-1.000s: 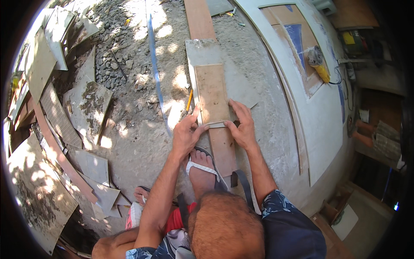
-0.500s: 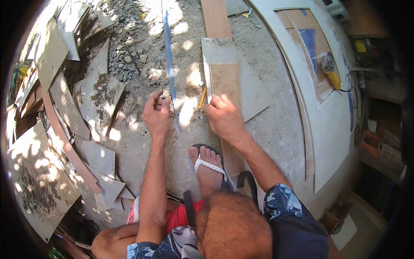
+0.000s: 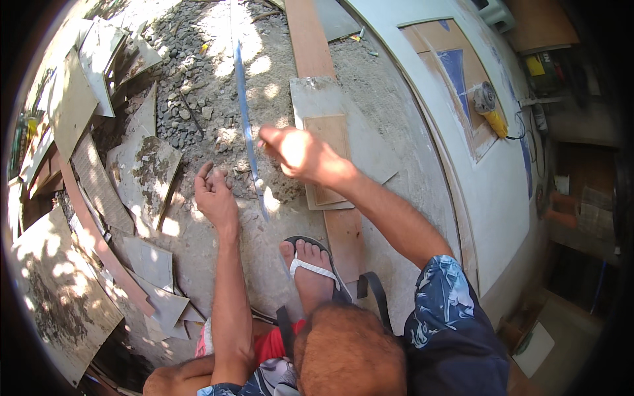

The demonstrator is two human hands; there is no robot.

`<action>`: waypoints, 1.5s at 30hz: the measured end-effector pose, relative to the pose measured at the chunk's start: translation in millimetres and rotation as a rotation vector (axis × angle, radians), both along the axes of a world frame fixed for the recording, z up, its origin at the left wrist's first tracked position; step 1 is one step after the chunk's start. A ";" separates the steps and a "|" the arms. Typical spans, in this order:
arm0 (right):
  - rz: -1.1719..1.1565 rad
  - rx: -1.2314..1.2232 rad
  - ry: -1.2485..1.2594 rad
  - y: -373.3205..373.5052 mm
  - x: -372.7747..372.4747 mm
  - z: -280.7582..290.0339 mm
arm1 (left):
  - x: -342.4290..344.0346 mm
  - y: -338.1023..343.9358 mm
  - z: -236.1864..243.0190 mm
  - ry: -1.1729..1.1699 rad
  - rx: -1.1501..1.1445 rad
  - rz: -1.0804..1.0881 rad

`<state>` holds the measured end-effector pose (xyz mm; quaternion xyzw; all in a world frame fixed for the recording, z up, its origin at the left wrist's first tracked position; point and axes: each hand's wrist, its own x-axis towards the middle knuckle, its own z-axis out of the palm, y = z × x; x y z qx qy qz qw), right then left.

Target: The person measures and marks a tile using a pencil and a straight edge, then uses an angle grinder to cut the tile along the marked line. The person handles the tile and tools while sitting on the ground.

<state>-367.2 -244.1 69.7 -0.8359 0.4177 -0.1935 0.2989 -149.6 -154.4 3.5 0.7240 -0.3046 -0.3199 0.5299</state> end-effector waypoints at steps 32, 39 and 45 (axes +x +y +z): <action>-0.164 0.176 -0.131 -70.1 -73.2 -20.5 | -152.2 -65.6 35.1 -0.084 0.587 -0.715; -0.355 0.393 -0.064 -73.2 -95.3 -2.1 | -147.8 -63.4 25.7 -0.114 0.632 -0.706; -0.315 0.407 -0.106 -72.3 -93.1 -10.0 | -150.6 -61.7 23.6 -0.159 0.599 -0.729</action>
